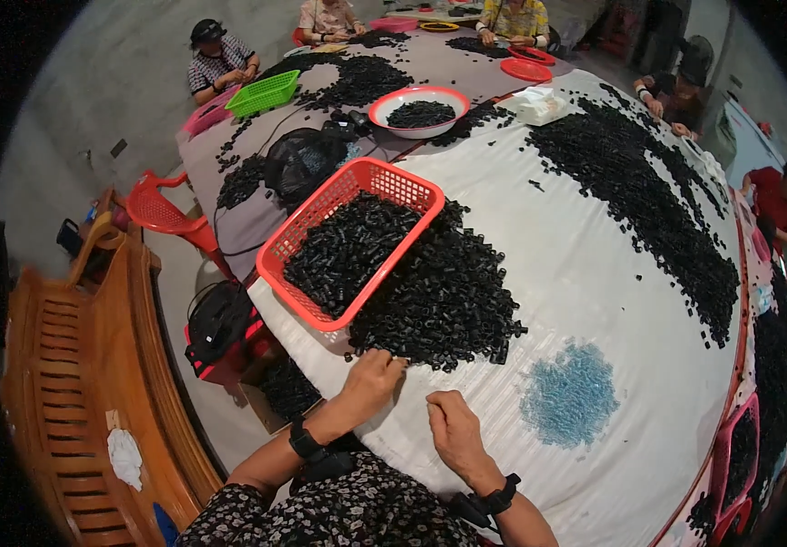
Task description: The person is sorting and inspecting small black plastic components at a large table.
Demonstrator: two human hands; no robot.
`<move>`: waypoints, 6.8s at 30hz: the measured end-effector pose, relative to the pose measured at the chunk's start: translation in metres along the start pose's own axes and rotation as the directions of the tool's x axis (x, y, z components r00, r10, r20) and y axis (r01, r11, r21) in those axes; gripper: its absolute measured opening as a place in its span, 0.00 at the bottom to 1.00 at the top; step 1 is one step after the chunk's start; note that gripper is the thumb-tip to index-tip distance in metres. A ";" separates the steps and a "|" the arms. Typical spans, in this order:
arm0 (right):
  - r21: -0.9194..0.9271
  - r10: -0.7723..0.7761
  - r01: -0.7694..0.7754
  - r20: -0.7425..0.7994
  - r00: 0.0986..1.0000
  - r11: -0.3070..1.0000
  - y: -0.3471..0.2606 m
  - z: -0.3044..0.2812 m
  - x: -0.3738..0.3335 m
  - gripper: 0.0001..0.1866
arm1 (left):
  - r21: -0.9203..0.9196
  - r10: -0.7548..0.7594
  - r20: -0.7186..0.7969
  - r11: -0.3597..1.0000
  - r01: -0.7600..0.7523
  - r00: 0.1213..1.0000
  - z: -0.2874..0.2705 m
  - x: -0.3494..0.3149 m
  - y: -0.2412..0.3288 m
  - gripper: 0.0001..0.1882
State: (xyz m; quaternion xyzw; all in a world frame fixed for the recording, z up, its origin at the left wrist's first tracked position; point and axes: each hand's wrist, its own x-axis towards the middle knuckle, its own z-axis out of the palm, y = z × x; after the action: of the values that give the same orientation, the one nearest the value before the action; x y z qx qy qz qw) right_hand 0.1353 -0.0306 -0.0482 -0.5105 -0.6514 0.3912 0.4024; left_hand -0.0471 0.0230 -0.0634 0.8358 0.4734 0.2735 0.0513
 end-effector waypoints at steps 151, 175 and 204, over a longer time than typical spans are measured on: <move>0.089 -0.035 0.029 0.065 0.997 0.996 -0.029 -0.019 0.041 0.07 | -0.932 -0.207 0.361 -0.049 0.359 0.909 -0.070 0.022 0.024 0.05; 0.033 -0.097 0.097 -0.011 0.995 0.995 -0.065 -0.043 0.042 0.08 | -0.838 -0.164 0.546 -0.125 0.532 0.821 -0.054 0.024 0.027 0.07; -0.097 -0.203 0.205 0.029 0.979 0.974 -0.062 -0.039 0.031 0.05 | -0.849 -0.214 0.512 0.017 0.527 0.832 -0.048 0.021 0.036 0.05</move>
State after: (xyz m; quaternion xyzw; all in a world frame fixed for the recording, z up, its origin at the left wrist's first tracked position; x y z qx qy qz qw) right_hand 0.1446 -0.0070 0.0275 -0.4566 -0.7230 0.3197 0.4082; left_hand -0.0356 0.0120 -0.0024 0.4620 0.3694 0.3855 0.7082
